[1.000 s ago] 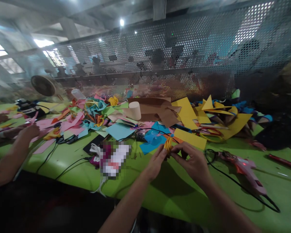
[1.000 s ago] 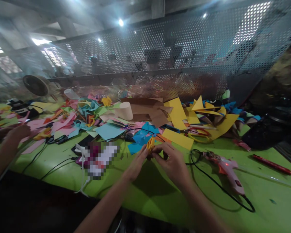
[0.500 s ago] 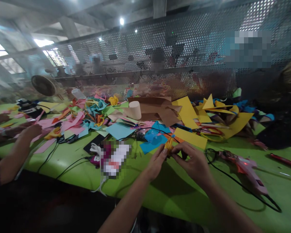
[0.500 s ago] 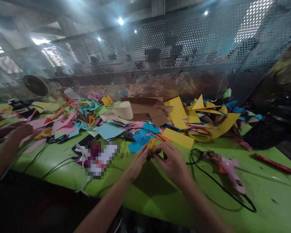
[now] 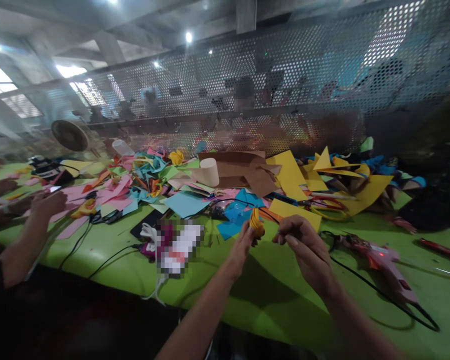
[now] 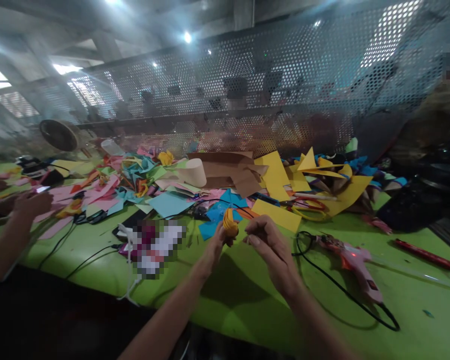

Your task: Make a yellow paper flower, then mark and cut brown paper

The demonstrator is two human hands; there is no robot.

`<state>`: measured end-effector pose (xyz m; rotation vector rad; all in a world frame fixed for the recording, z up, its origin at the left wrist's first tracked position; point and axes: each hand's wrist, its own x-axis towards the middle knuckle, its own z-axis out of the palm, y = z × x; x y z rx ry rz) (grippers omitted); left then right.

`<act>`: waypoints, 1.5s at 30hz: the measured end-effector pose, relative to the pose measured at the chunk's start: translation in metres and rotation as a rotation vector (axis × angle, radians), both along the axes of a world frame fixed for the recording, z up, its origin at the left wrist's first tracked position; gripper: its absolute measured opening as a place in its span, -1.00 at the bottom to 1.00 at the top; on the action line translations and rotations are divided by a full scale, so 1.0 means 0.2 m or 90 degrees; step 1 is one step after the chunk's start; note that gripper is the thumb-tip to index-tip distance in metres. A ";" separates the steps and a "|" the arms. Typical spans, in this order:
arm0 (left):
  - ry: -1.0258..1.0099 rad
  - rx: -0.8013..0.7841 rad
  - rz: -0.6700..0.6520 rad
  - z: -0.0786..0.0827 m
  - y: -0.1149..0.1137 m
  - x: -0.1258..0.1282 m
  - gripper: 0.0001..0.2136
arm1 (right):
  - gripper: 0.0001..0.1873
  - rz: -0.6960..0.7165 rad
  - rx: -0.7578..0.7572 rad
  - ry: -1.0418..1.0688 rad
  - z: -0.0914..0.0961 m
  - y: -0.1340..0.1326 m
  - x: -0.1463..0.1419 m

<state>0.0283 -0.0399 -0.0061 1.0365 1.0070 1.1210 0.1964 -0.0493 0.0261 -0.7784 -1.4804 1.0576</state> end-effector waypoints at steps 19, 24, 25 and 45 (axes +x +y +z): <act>0.068 0.148 -0.037 0.07 -0.05 0.01 -0.56 | -0.82 0.077 0.034 -0.069 0.05 -0.02 0.00; 0.088 0.164 -0.026 0.05 -0.05 0.01 -0.55 | -0.85 0.064 0.076 -0.143 0.06 -0.03 0.00; 0.092 0.167 -0.029 0.05 -0.05 0.01 -0.56 | -0.86 0.064 0.088 -0.160 0.07 -0.03 0.00; 0.093 0.108 -0.032 0.09 -0.09 0.02 -0.55 | -0.80 0.061 0.272 -0.342 0.09 -0.06 -0.03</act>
